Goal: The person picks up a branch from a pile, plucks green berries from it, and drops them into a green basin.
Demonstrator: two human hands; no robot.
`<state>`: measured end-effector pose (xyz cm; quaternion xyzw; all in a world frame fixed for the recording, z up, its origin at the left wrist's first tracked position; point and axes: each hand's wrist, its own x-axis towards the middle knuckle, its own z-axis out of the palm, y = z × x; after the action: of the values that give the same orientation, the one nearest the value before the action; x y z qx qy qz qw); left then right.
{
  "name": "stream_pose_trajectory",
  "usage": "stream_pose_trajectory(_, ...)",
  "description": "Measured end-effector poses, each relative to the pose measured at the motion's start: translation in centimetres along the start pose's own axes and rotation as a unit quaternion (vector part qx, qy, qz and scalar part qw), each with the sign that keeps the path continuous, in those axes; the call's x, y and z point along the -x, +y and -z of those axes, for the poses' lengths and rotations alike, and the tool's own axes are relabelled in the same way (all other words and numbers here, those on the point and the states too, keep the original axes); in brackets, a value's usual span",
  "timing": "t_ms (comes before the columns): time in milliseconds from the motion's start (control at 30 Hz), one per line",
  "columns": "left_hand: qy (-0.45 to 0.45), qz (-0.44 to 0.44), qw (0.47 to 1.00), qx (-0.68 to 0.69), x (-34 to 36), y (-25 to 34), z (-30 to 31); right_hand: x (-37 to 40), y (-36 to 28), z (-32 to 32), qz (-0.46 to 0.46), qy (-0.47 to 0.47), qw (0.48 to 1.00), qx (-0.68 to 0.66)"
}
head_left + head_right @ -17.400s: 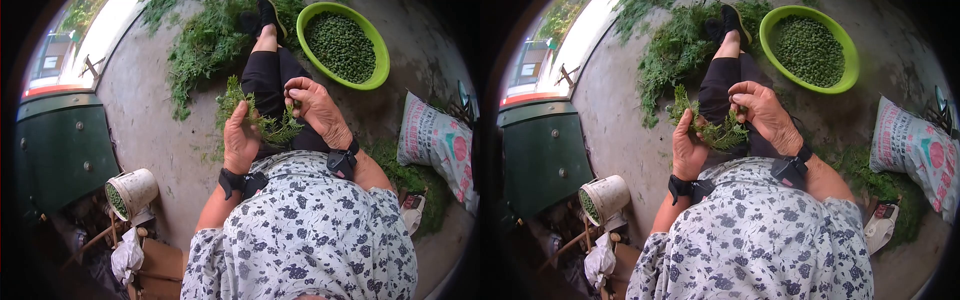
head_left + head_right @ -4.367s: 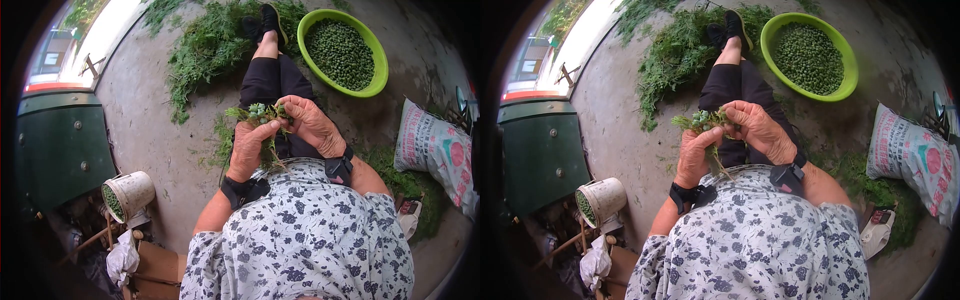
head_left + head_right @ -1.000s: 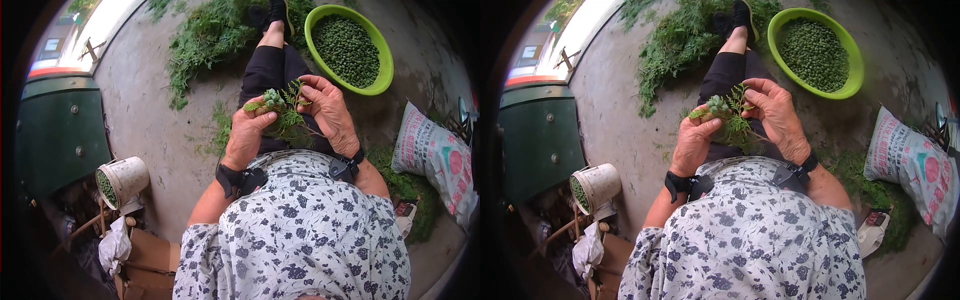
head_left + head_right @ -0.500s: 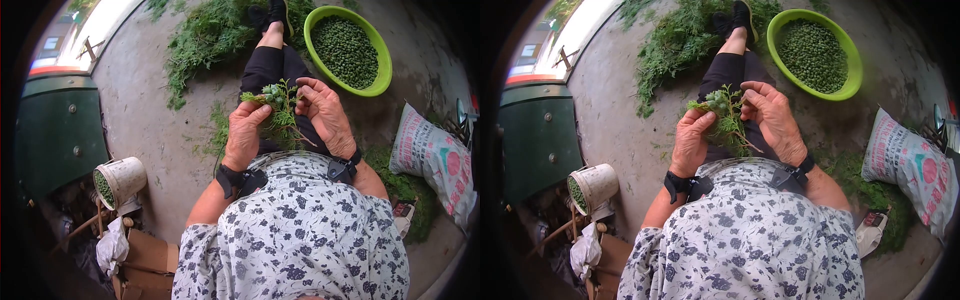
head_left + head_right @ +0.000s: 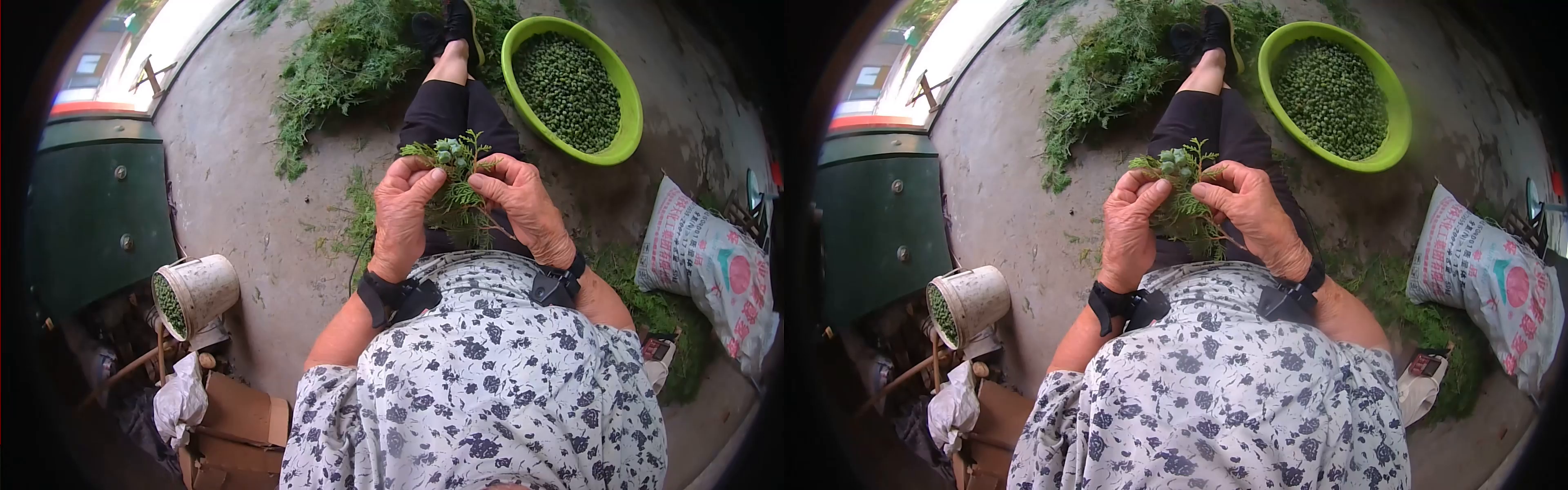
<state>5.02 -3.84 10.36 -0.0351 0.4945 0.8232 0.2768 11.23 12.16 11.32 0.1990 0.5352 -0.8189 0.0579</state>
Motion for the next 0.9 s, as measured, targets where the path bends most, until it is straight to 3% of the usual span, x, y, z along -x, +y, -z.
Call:
stream_pose_trajectory(433, 0.018, 0.044, 0.998, 0.034, -0.3, -0.3, 0.3, -0.1, 0.2, -0.2, 0.009, 0.033, 0.999, 0.008)
stream_pose_trajectory(900, 0.04, 0.069, 0.994, 0.081, -0.4, -0.2, 0.1, -0.3, 0.7, -0.3, -0.022, 0.034, 0.992, -0.12)
